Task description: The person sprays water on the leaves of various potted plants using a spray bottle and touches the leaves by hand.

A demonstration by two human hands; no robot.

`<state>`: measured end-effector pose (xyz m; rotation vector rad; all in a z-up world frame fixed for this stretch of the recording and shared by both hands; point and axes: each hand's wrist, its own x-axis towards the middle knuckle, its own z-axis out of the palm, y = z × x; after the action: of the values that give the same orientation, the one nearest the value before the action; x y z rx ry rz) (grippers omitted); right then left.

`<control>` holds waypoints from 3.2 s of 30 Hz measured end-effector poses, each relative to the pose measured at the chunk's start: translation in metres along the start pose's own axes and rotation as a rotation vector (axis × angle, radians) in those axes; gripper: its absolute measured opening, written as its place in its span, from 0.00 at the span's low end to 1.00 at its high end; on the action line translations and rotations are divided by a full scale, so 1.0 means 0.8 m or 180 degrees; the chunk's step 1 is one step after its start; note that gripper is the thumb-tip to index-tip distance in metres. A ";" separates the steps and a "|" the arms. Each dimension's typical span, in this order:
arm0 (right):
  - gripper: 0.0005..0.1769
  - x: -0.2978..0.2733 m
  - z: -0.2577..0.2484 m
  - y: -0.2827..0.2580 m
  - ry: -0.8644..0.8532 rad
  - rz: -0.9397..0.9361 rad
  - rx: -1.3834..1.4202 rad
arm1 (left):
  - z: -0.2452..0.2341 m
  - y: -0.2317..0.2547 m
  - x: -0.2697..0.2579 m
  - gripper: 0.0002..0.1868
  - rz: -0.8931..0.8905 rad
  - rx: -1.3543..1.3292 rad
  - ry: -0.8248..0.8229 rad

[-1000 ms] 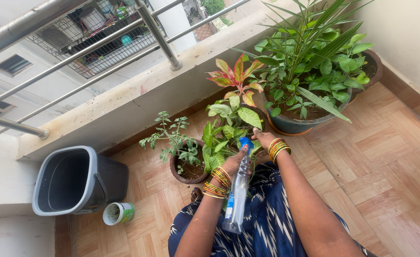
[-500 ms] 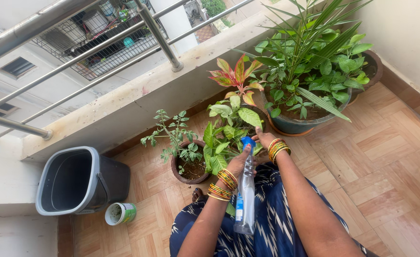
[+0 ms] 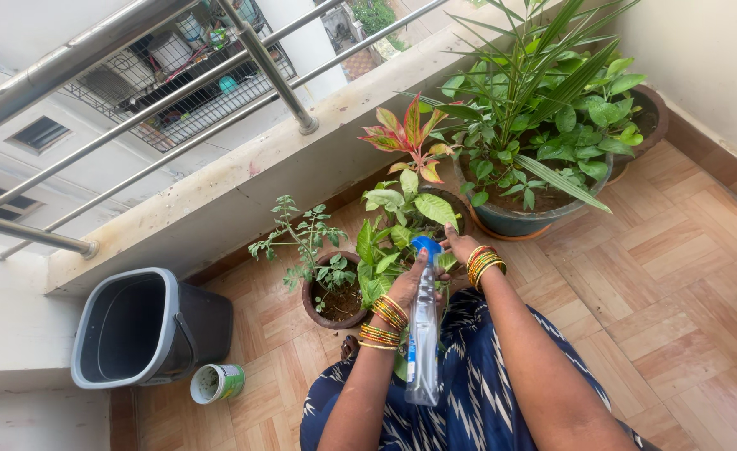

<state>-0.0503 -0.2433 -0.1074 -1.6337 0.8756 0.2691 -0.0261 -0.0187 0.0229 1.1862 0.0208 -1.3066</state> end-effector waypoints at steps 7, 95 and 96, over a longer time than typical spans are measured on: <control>0.47 0.051 -0.024 -0.033 0.1177 0.0122 -0.0431 | -0.016 0.026 -0.005 0.44 0.0157 0.0095 0.0196; 0.51 -0.081 0.037 -0.099 -0.0281 -0.0911 0.0334 | -0.077 0.023 0.124 0.48 0.0814 0.0795 0.1049; 0.50 -0.089 0.041 -0.097 -0.0149 -0.1176 0.0166 | -0.066 0.018 0.120 0.48 0.0932 0.0554 0.0678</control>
<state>-0.0388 -0.1840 -0.0152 -1.6974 0.5270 0.0262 0.0483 -0.0550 -0.0504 1.4151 -0.1103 -0.9361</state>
